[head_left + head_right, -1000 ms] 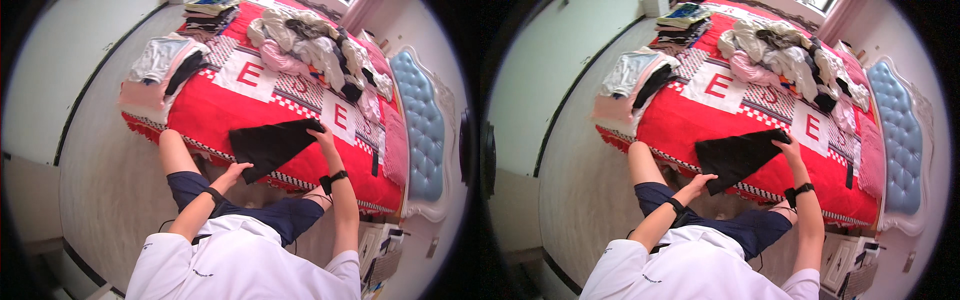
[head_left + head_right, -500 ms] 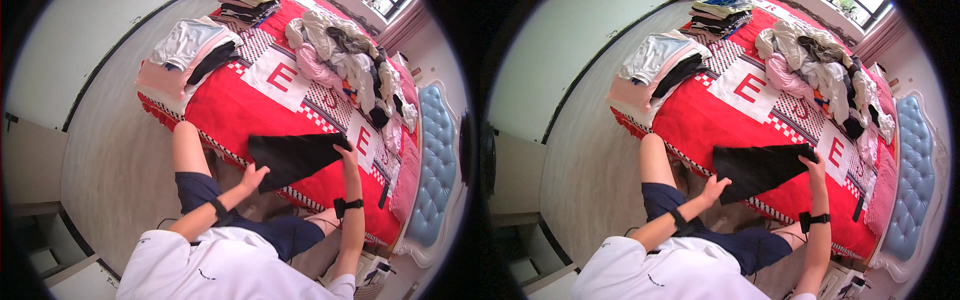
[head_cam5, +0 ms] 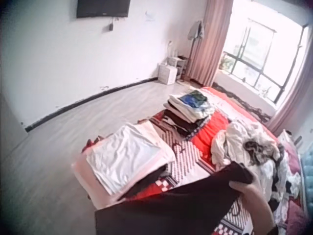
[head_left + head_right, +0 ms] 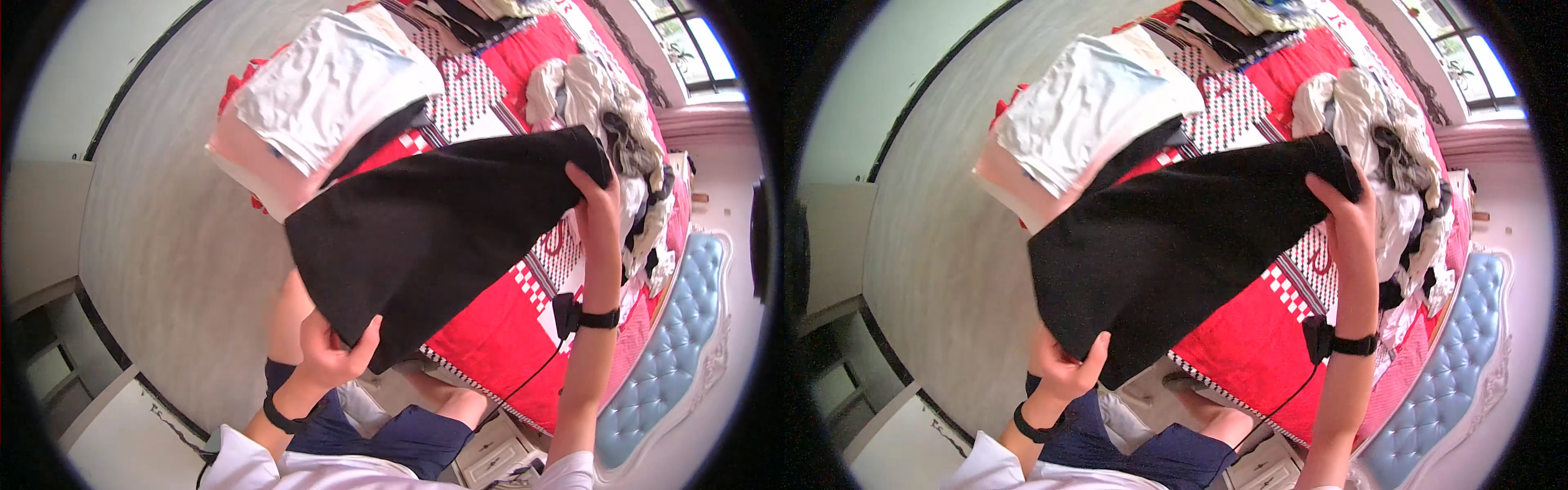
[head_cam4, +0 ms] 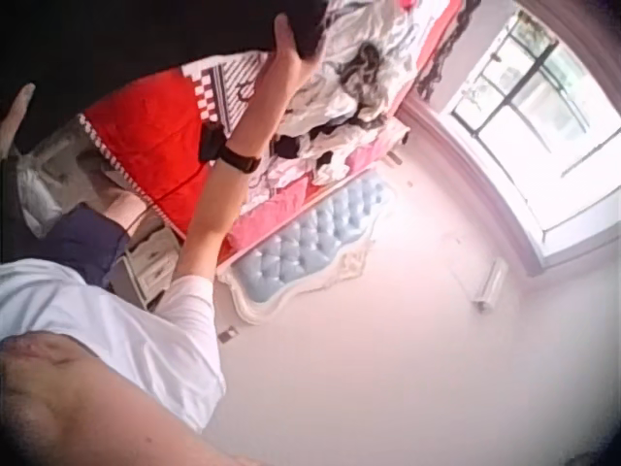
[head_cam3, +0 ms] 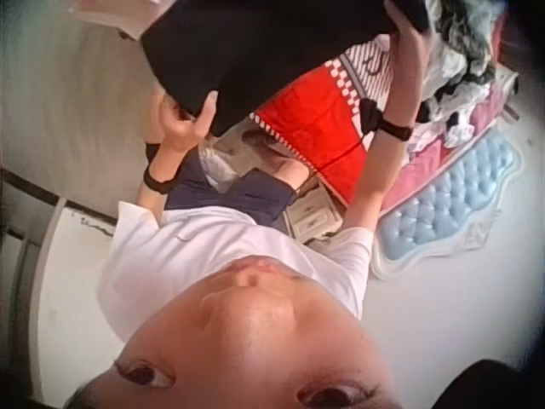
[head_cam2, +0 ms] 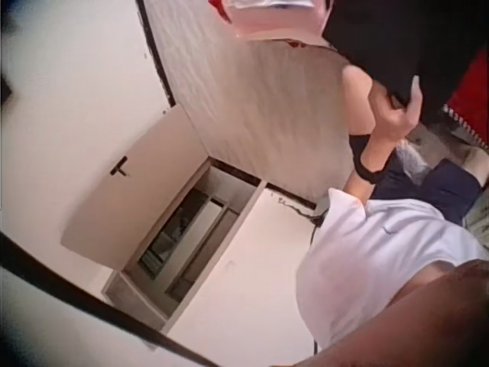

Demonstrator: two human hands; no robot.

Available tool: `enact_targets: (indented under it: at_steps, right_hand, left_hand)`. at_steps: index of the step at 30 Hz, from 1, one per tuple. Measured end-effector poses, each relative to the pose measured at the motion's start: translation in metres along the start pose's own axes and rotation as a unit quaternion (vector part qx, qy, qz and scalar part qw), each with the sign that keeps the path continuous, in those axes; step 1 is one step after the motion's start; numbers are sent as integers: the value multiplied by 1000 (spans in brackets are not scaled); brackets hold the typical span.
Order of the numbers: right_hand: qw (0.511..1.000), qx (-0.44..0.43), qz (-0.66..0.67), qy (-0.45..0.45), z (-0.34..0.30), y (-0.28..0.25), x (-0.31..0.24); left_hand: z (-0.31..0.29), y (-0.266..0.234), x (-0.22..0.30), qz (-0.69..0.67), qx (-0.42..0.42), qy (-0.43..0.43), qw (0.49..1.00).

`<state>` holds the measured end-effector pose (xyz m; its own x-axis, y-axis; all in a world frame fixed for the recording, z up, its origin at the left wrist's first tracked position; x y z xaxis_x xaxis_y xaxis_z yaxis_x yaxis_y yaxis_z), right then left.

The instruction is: The person is seen folding various items of clothing including a black skirt, brown trousers, and a white t-shirt on a bed.

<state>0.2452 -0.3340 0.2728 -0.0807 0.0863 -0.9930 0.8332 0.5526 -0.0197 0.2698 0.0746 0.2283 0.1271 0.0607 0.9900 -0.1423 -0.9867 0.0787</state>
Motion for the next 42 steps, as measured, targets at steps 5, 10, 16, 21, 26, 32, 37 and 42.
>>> enact_targets:
  at_steps: [5,10,16,21,26,32,37,42]
  right_hand:
    - [995,-96,15,-19,75,169,-26]
    - [992,-121,9,-31,158,278,28]
    - [906,4,-358,-226,187,312,127]
    - [874,-81,-319,-359,59,367,71]
    - [777,-150,-452,-412,26,401,82]
    - [781,-122,-489,-370,50,389,135]
    - [823,-115,-418,-368,54,379,139]
    - [900,-32,-288,-326,65,284,125]
  left_hand:
    - [91,-38,58,71,70,115,988]
    - [177,-53,-21,-60,179,-34,981]
    - [214,-52,-147,-64,127,-352,925]
    - [226,-127,-101,207,291,-235,904]
    - [304,-22,22,420,119,242,867]
    - [312,14,-80,599,31,175,781]
    - [311,19,-90,632,44,231,739]
    - [307,10,-101,637,44,244,730]
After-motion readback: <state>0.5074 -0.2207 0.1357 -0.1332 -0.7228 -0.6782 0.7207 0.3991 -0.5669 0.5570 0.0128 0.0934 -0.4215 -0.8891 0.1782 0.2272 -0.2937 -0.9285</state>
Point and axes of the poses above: each hand's wrist, its own z-axis towards the middle knuckle, its own y-axis out of the palm, x = y × z, the point moved 10 cm from there along z, towards the middle knuckle, and after that the axes turned 15 degrees about x, right-handed, at the moved point
